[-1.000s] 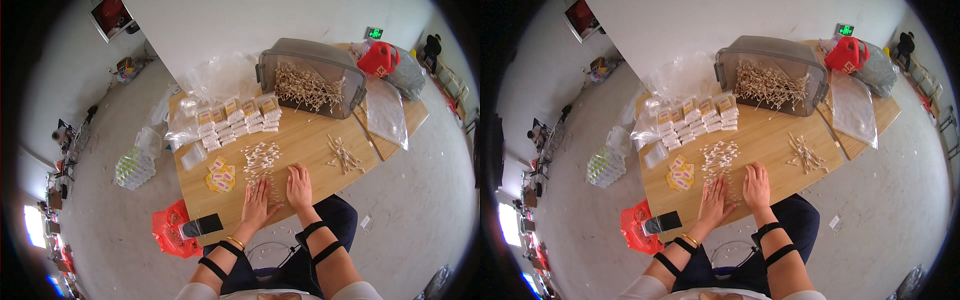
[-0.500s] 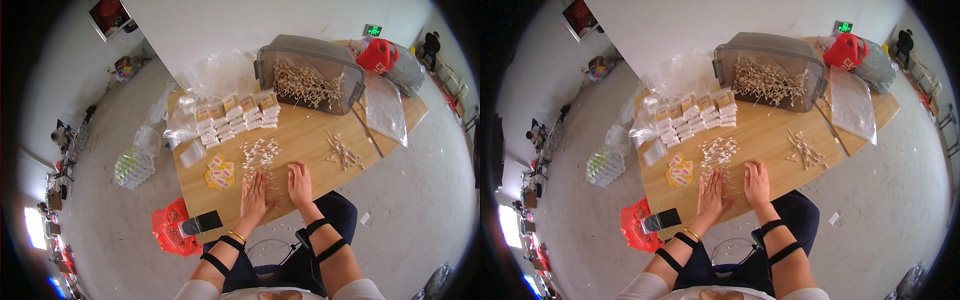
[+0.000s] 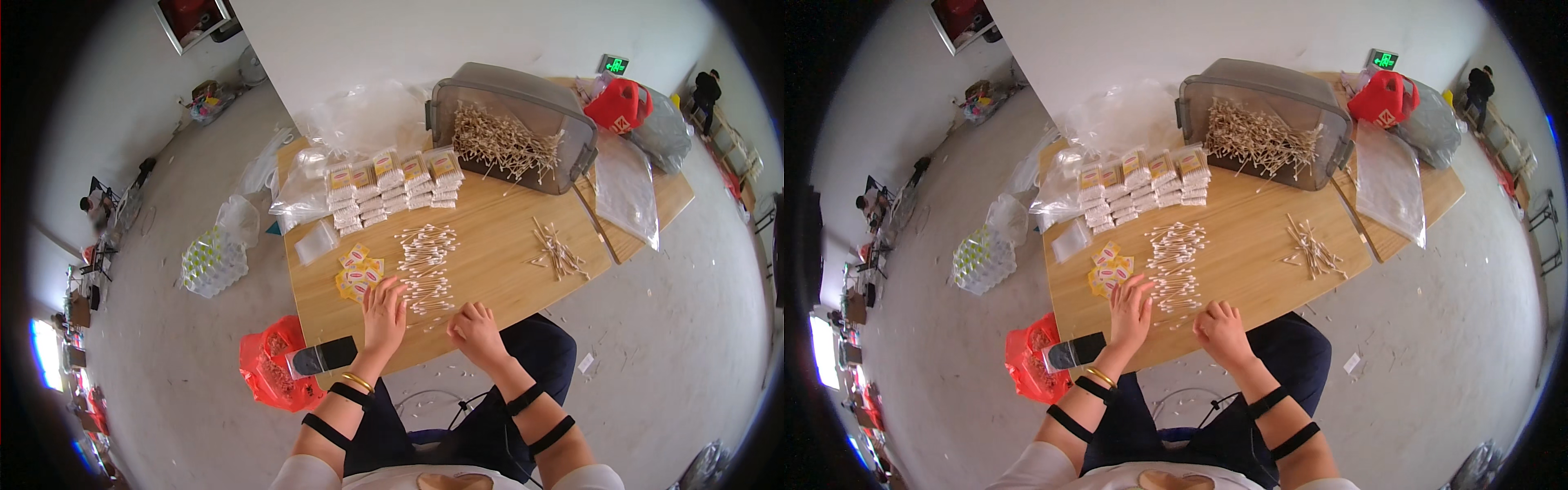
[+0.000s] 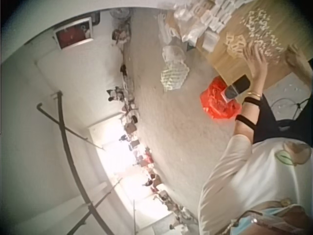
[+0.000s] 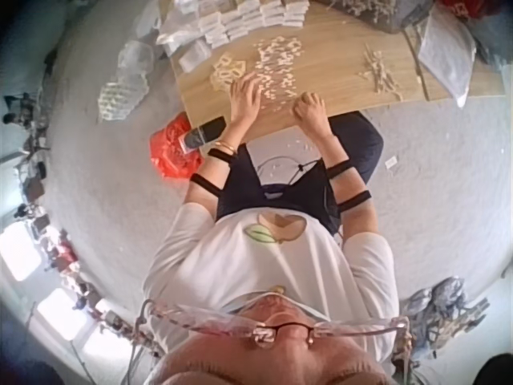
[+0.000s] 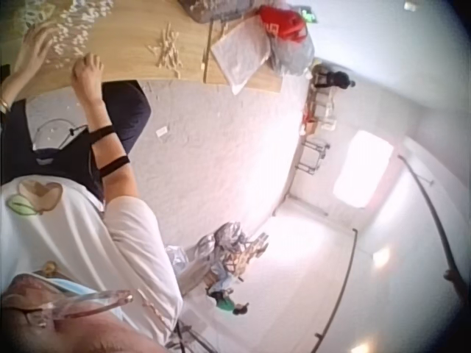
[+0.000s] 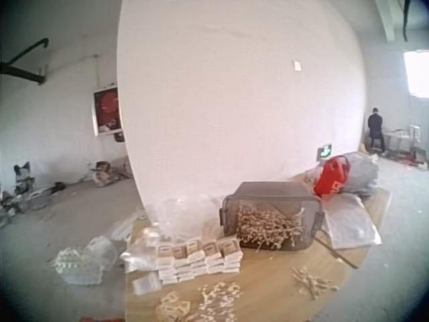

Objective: Packing cotton swabs into small plastic bags and arranging them on a table.

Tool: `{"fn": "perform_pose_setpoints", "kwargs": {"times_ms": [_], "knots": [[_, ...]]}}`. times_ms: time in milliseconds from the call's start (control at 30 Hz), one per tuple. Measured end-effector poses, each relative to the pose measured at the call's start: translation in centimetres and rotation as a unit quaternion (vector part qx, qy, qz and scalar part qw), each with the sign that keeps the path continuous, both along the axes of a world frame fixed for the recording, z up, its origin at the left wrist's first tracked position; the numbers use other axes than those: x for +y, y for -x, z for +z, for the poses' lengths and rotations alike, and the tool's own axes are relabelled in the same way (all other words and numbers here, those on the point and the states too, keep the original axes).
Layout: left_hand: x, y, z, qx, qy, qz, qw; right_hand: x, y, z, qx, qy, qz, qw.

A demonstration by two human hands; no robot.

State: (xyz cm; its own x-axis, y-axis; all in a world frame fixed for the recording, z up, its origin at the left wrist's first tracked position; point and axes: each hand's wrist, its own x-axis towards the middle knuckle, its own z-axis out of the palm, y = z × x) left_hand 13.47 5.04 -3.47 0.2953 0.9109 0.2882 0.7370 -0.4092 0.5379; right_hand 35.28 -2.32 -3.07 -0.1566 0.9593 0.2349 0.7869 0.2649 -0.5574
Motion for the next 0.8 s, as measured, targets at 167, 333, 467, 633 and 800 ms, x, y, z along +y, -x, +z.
{"fn": "perform_pose_setpoints", "kwargs": {"times_ms": [167, 333, 467, 633, 800], "knots": [[-1.1, -1.2, -1.2, 0.064, 0.013, -0.047, 0.997, 0.9, 0.6, 0.4, -0.023, -0.009, 0.026, 0.999], [-3.7, -3.6, -1.4, 0.193, 0.020, -0.118, 0.974, 1.8, -0.4, -0.4, 0.048, -0.026, -0.056, 0.997], [-4.3, -3.1, -1.5, 0.233, 0.053, -0.142, 0.960, 1.6, -1.3, -0.4, 0.069, -0.027, -0.094, 0.993], [-5.1, -2.8, -0.6, 0.307, 0.036, -0.163, 0.937, 1.9, -1.0, -0.3, 0.067, -0.029, -0.094, 0.993], [-5.1, -2.5, -1.1, 0.237, 0.038, -0.165, 0.957, 2.7, -0.7, -0.1, 0.093, -0.042, -0.105, 0.989]]}}
